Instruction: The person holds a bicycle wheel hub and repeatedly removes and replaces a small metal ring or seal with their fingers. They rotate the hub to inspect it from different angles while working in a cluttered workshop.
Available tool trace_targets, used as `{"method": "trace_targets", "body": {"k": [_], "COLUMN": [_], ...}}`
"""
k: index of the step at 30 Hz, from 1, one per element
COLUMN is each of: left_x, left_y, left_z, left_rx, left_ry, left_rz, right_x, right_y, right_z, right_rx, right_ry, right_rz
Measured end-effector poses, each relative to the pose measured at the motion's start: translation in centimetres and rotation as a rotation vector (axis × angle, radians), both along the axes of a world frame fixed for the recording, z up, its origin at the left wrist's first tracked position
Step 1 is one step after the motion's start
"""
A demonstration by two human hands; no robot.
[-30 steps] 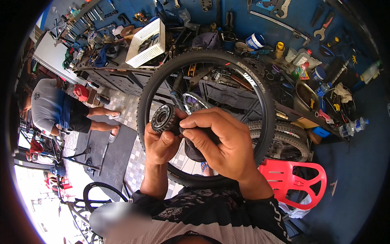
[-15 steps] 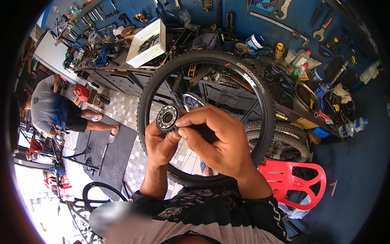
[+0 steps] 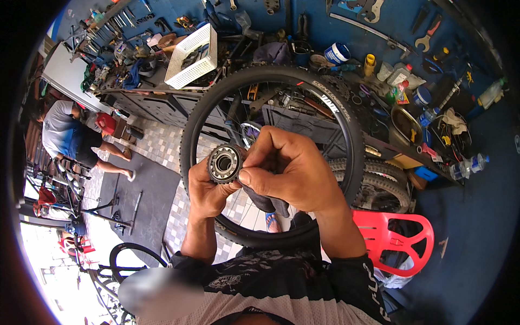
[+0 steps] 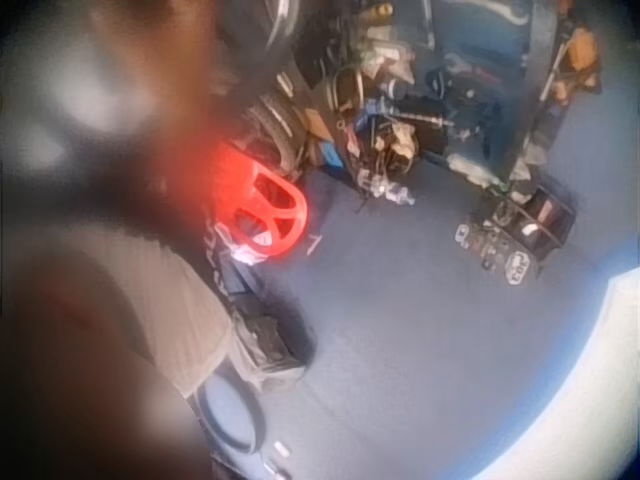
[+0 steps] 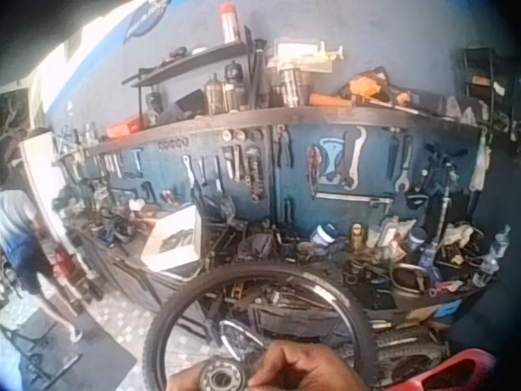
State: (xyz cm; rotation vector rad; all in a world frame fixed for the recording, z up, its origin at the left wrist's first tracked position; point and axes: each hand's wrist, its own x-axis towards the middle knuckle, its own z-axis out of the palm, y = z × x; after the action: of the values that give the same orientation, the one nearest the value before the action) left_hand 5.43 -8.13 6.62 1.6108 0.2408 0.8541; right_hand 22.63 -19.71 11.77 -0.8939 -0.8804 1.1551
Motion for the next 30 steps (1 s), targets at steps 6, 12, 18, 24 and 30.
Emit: {"method": "trace_targets", "body": {"k": [6, 12, 18, 24, 30], "left_x": [0.1, 0.1, 0.6, 1.0, 1.2], "left_y": [0.2, 0.4, 0.4, 0.3, 0.1], "left_z": [-0.1, -0.6, -3.0, -3.1, -2.8], "left_rx": [-0.001, 0.0, -0.373, -0.491, -0.461], "left_ry": [-0.016, -0.023, -0.269, -0.353, -0.313], "left_rz": [-0.031, -0.031, -0.168, -0.264, -0.239], "right_x": [0.0, -0.3, -1.1, -2.2, -3.3], "right_y": [0.3, 0.6, 0.5, -0.2, 0.1], "right_z": [0.1, -0.7, -0.5, -0.3, -0.6], "right_rx": [0.007, 0.085, 0.018, 0.119, 0.296], "right_ry": [-0.024, -0.073, -0.207, -0.397, -0.753], "right_rz": [-0.009, -0.032, -0.116, -0.319, -0.625]}}
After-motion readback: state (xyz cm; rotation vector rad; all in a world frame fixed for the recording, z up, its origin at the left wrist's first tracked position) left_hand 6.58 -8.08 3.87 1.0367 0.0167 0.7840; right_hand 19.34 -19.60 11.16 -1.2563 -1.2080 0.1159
